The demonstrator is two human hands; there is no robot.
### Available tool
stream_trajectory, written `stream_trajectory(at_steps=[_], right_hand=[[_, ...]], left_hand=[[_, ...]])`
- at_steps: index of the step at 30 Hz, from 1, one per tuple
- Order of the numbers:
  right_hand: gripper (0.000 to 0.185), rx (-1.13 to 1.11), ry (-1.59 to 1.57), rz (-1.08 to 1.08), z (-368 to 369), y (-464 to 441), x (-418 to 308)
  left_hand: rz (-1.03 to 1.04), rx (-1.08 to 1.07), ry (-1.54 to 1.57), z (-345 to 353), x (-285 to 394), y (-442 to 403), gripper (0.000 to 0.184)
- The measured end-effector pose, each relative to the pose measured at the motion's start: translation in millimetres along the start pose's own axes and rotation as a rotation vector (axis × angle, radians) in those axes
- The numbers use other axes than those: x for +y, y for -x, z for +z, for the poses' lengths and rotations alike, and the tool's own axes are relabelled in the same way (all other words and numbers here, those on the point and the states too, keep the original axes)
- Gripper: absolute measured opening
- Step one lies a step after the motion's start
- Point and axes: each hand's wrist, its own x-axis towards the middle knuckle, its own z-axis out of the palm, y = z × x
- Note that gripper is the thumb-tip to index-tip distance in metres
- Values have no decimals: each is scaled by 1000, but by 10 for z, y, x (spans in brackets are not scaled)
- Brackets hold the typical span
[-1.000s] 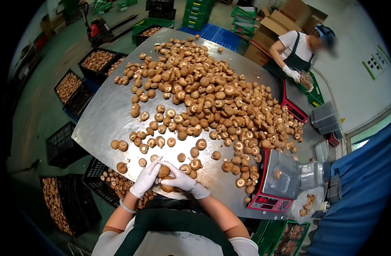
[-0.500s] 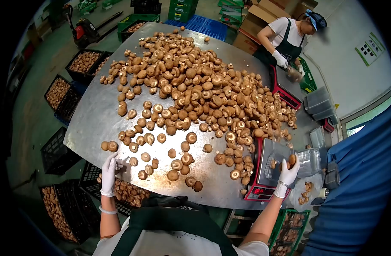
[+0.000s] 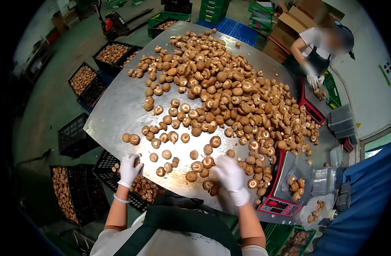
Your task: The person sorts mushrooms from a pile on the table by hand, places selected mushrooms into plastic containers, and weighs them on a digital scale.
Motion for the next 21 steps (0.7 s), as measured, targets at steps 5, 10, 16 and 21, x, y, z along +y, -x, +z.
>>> stream_trajectory(at_steps=[5,10,16,21], right_hand=[[25,-409,110,-139,929,-13,-233],[15,-289,-121,-107,921,30,32],[19,-162,-1053,775,459,-179,419],[23,-356,-651,536,395,-158,575]], left_hand=[[59,-292,13,-283,57,235,34],[-153,-499,483,-610,-84,180,42],[-219,198,588,-215,-178,-557,31],[-241,238,474,-27,-401,-1328,37]])
